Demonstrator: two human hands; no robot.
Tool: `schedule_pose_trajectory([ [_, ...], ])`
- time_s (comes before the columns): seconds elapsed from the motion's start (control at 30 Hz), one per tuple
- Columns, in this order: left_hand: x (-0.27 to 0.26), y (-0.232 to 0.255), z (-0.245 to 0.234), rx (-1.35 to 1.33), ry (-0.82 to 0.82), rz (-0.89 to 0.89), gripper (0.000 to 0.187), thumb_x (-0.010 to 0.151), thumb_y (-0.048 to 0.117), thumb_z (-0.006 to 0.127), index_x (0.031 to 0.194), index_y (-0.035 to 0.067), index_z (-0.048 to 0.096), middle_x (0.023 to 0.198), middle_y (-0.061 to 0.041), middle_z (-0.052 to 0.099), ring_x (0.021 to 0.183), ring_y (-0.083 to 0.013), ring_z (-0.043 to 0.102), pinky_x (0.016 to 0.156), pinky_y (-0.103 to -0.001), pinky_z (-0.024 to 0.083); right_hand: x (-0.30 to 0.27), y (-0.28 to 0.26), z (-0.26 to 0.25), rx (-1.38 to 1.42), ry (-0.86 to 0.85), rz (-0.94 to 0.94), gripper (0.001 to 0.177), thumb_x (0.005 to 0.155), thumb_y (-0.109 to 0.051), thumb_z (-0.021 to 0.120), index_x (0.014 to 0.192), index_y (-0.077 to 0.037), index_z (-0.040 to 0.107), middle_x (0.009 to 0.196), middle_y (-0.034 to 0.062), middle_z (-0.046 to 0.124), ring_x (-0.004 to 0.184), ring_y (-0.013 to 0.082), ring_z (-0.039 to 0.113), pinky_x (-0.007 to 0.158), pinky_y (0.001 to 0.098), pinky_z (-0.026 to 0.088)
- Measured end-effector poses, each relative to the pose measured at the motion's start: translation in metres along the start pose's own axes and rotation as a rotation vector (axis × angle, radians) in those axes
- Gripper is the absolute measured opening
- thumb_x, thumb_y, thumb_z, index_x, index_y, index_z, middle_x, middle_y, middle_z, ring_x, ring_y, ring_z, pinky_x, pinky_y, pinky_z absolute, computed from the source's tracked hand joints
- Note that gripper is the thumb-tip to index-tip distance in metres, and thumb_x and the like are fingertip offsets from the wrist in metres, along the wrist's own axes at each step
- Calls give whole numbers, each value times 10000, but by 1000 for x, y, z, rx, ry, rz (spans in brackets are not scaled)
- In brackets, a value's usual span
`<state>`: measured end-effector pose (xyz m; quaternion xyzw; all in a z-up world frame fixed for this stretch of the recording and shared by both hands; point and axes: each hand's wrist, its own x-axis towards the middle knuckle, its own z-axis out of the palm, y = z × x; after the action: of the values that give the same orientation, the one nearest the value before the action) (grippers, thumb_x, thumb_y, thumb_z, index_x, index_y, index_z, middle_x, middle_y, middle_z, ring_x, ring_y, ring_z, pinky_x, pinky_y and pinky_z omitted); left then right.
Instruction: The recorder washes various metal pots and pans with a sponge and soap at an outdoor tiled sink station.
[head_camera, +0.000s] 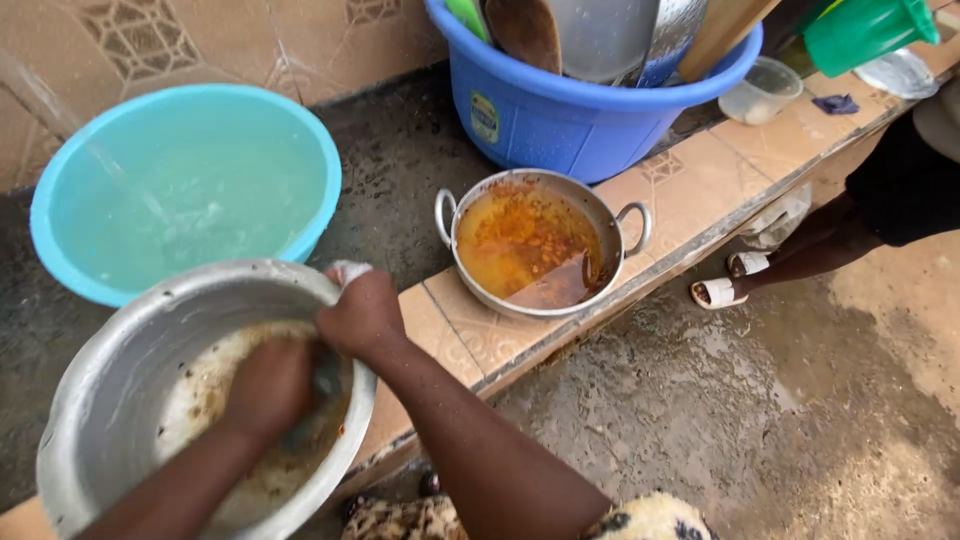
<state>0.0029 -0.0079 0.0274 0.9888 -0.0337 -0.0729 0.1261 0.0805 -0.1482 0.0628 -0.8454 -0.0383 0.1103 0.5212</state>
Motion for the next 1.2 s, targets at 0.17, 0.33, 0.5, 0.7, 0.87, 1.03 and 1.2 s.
schedule_pose_trajectory([
  [0.17,12,-26,-30,105,-186,-133,249,805,135,749,1035,222,786,1040,-135,777,1002,-313,759,906,-478,595,8,7,1,-105,34,-99,342,722,-68,696,1058,-31,745,979,200,766,916,283,769,818,372,597],
  [0.33,24,-52,-28,22,-85,-268,344,807,76,754,1127,202,755,1092,-139,766,1042,-347,722,920,-491,577,2,-3,-9,-125,-46,-106,374,731,-125,695,1096,-55,735,976,199,765,890,299,774,810,380,597],
  [0.5,20,-39,-47,-1330,-302,-527,149,944,120,614,1035,50,708,1000,-109,740,925,-195,748,913,-439,573,6,-5,-8,-111,-110,-162,488,719,-123,702,1203,-58,695,1019,202,759,952,308,755,854,394,587],
  [0.7,6,-66,-41,-318,82,-523,347,905,41,662,1235,124,730,1136,-138,774,1005,-268,733,938,-394,538,7,7,-7,-105,-152,-96,537,738,-78,633,1274,-79,664,1083,199,753,986,309,763,896,392,579],
  [0.87,-7,-15,-54,-144,2,-356,457,849,321,766,1296,228,730,1157,-157,744,996,-345,726,877,-464,566,2,-14,-10,-207,-109,-120,493,732,-68,672,1224,-80,689,1085,212,751,1027,336,739,912,409,567],
  [1.03,-6,5,-17,73,62,-123,380,790,162,740,1168,202,744,1159,-171,665,1053,-350,673,895,-465,568,1,-12,-5,-354,-38,-167,464,695,-53,744,1155,-58,684,1076,238,720,1036,375,708,932,407,566],
  [1.2,-14,19,-22,85,-255,-80,248,939,215,604,1166,225,701,1046,-111,760,996,-302,761,874,-477,606,-6,-14,-1,-183,-69,-94,448,695,-44,698,1140,-94,696,1050,189,756,1005,321,748,878,398,588],
])
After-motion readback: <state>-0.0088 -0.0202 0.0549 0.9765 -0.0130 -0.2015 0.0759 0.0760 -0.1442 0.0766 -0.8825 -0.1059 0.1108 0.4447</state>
